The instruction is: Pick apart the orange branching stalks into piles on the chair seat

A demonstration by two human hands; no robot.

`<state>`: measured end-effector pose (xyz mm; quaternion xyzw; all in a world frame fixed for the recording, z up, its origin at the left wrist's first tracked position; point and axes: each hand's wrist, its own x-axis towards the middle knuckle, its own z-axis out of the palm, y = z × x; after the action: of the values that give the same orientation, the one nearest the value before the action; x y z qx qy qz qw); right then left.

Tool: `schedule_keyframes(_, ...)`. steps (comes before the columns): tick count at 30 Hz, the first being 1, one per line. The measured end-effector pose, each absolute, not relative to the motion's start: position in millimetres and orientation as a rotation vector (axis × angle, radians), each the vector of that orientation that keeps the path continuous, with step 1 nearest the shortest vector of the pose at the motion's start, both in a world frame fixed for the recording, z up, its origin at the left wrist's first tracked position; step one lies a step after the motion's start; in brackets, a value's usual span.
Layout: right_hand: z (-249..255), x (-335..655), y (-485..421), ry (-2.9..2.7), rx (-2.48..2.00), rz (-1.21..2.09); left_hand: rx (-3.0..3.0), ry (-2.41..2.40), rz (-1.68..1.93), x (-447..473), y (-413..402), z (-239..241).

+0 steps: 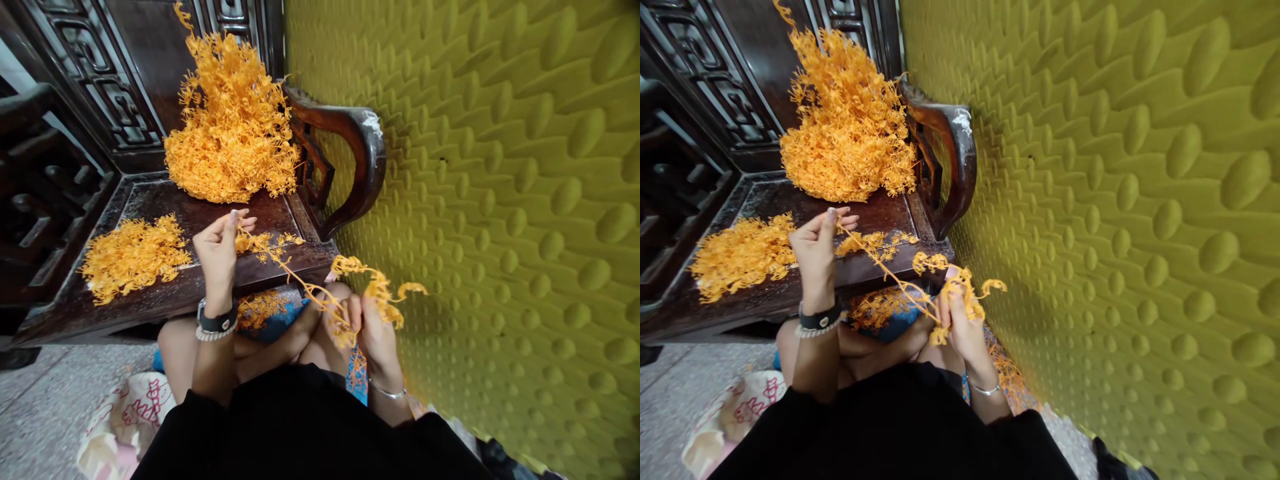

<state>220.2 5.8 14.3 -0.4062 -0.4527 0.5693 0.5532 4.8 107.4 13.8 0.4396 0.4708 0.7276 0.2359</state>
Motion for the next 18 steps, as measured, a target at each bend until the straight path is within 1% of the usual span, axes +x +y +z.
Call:
schedule_keyframes(3,6,231,-9,-1.056,-0.948,1.525,1.081,1.352,2.314,-34,112,28)
schedule_keyframes(5,-1,241,-13,-0.982,-0.955,1.520,1.038,1.395,2.447,-59,113,35)
schedule_keyframes(7,-5,247,-9,-0.940,-1.021,1.408,1.208,1.496,2.272,-74,113,38)
schedule_keyframes(9,-5,246,1,-0.972,-1.068,1.333,1.449,1.598,1.991,-74,115,34)
schedule_keyframes(14,-3,224,24,-1.033,-1.000,1.387,1.988,1.832,1.454,-32,130,6)
schedule_keyframes(18,-2,211,27,-1.091,-0.976,1.405,2.255,1.945,1.100,-5,138,-15)
